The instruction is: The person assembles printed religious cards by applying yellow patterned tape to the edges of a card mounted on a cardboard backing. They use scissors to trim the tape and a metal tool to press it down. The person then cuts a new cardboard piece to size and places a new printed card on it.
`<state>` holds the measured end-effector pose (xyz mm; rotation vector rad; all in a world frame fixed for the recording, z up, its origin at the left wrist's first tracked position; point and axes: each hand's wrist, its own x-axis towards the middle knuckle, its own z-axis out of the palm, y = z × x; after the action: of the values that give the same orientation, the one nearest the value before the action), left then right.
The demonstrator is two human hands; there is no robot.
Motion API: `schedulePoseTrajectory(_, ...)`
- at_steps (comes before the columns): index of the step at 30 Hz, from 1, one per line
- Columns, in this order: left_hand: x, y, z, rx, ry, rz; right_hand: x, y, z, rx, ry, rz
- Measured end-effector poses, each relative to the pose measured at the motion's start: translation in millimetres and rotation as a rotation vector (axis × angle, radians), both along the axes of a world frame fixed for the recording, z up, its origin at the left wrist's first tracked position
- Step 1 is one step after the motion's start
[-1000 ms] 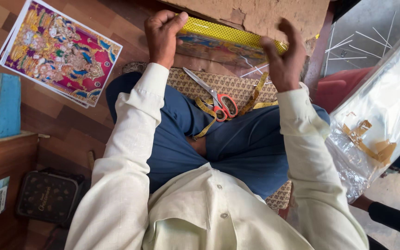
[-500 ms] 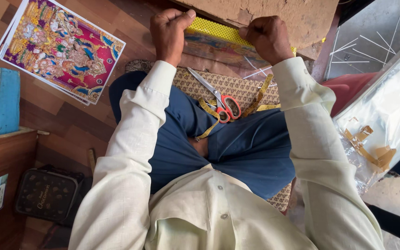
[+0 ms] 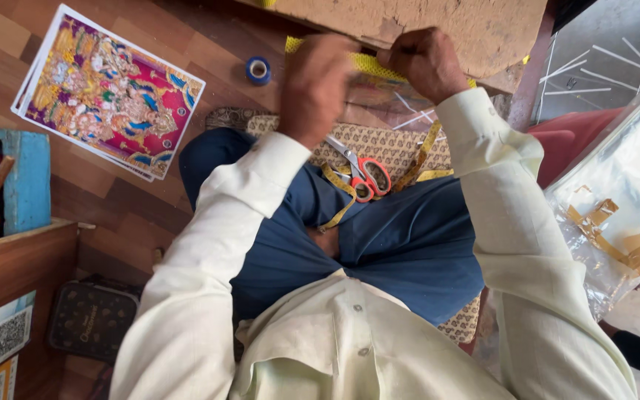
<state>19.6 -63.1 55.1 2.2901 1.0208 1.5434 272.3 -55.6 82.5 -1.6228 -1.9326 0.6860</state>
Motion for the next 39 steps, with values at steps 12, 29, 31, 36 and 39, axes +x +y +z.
schedulePoseTrajectory(12,34,15,10,-0.023,0.331,-0.114,-19,-15,0,0.411,-0.175,-0.089)
schedulePoseTrajectory(29,-39,44,32,-0.322,0.351,-0.131,64,-80,16,0.249,-0.244,-0.055)
schedulePoseTrajectory(31,-46,46,25,-0.373,0.196,-0.088,77,-88,6,0.215,-0.159,-0.179)
schedulePoseTrajectory(36,-6,19,-12,-0.535,-0.372,0.124,54,-91,-36,0.282,0.514,-0.520)
schedulePoseTrajectory(39,15,3,-37,-0.417,-0.550,0.113,28,-88,-50,0.356,0.822,-0.576)
